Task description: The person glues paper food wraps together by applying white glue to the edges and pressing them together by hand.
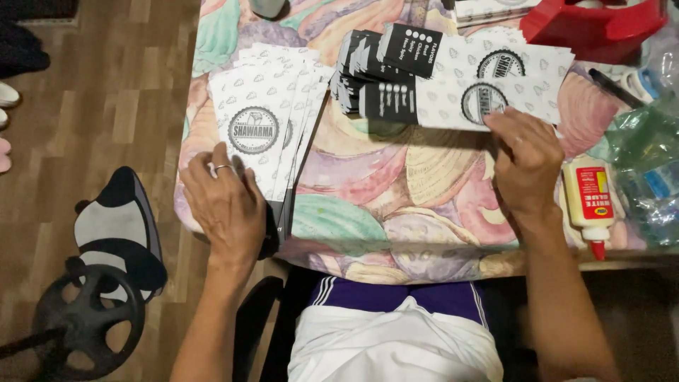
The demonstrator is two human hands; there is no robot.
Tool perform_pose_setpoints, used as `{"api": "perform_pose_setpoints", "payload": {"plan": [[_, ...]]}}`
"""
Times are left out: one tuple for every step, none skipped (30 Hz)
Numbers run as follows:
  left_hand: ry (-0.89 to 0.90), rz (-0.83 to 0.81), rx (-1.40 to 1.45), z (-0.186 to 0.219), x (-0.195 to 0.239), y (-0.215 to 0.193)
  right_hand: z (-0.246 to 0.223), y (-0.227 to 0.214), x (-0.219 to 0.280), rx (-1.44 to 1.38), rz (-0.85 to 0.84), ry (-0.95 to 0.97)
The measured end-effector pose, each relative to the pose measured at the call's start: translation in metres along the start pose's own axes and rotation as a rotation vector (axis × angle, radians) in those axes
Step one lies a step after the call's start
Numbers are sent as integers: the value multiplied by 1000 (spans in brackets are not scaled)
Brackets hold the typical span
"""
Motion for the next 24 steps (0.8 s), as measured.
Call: {"api": "perform_pose_setpoints", "payload": {"plan": [[55,1,36,9,0,1,-14,-19,1,-13,26,-62],[110,0,72,18,-1,2,-29,-38,2,-27,50,-121],[104,-4,70,27,0,8,-34,-46,12,-30,44,-124],[239,-35,233,38,1,13,-39,-54,22,-33,-7,-129],[374,-66,395,49,2,17,-44,-61,33,-36,-58,-135],[371,-71,396,58,8,24,-49,-69,36,-38,-64,-134],[445,-144,476,69,15,32,-54,-75,39,-34,-124,-135],[524,-215,559,80,19,40,-59,-82,41,-27,-180,-136],[525,-217,561,89,21,43,-50,-85,49,-25,-181,-134],[575,-287,643,98,24,46,-40,-89,57,-18,-209,-27],[624,-357,726,107,28,49,-30,-92,65,-12,-235,80],[626,-358,727,112,29,52,-12,-97,75,-10,-235,82],[663,-372,724,116,30,55,7,-104,85,192,-166,106],[697,-383,720,121,32,58,25,-110,94,388,-94,124],[697,-383,719,121,33,60,37,-113,100,387,-94,124],[707,-427,693,122,34,64,53,-115,108,404,-253,271],[717,-470,666,124,36,68,69,-116,117,418,-413,418],[722,-472,670,124,37,70,73,-115,118,422,-412,422],[727,-466,642,123,37,73,78,-114,118,390,-454,428],[731,-461,615,123,38,76,82,-112,120,357,-495,433],[736,-463,618,123,38,79,80,-114,111,360,-495,439],[713,-465,632,122,38,82,78,-115,105,293,-562,531],[690,-468,646,121,38,85,77,-115,98,221,-627,623],[694,-467,649,121,36,85,81,-112,107,224,-624,626]]}}
Point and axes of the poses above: each hand's wrist, its own x-axis away from the middle knuckle, its own y-axis out of the palm, z = x × y, the point moved 2 cm from there along -x, towards the middle knuckle, and after that the axes turned 15 degrees about x, right-handed, at the moved point
